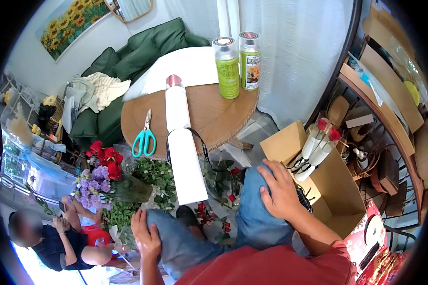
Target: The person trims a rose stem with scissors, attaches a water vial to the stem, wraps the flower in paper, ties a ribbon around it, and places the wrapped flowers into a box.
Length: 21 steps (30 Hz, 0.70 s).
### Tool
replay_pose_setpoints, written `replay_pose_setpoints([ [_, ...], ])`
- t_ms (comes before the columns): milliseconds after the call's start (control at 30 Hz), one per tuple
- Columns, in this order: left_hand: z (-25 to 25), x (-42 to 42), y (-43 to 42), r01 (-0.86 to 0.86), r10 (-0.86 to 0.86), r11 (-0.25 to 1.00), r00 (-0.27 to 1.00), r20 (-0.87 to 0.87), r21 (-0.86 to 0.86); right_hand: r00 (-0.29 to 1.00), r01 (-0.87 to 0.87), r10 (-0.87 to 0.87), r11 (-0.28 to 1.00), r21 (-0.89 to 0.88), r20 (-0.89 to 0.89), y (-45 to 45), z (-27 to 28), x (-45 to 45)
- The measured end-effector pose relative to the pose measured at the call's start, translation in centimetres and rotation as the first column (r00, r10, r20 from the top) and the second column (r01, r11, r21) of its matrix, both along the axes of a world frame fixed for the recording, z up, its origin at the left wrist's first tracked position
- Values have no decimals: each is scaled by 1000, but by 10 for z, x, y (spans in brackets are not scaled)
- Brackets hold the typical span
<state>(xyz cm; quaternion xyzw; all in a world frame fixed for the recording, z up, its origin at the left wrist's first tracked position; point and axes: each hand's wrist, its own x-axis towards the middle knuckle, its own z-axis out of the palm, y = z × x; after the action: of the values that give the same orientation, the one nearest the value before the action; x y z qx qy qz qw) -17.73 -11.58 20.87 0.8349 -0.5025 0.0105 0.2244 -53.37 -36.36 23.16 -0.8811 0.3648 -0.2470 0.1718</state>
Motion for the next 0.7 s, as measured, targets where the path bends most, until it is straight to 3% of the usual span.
replay_pose_setpoints([
  [33,-5,0,1,-39,39,999,999,21,7,996,89,-91,993,-74,-22,2,-6,0],
  [133,-18,-8,17,-22,21,998,1000,11,61,991,116,-121,990,-84,-56,11,-10,-7],
  [233,12,-16,15,18,-19,1000,996,86,19,987,151,-154,986,-68,-42,8,18,-7],
  [300,50,-15,-2,72,-82,963,996,-27,-258,994,42,-23,984,-171,111,-9,49,8],
  [333,71,-18,-25,125,-70,927,984,162,-354,961,28,26,981,-191,275,-22,60,27],
  [433,97,-3,-82,213,-223,882,974,25,-421,953,-94,132,985,-146,272,-75,72,85],
  [500,107,6,-129,238,-269,912,962,-50,-334,963,-128,153,984,-126,221,-98,71,126],
  [567,106,14,-171,271,-296,922,954,-49,-277,987,-158,157,982,101,20,-119,73,157],
  [600,105,19,-190,317,-334,922,941,-44,-222,988,-157,155,983,97,27,-125,73,162],
  [633,102,24,-204,393,-381,903,920,95,-174,978,-202,209,958,202,-12,-128,72,167],
  [700,98,30,-225,453,-450,879,891,54,-150,964,-235,263,920,314,-47,-137,65,175],
])
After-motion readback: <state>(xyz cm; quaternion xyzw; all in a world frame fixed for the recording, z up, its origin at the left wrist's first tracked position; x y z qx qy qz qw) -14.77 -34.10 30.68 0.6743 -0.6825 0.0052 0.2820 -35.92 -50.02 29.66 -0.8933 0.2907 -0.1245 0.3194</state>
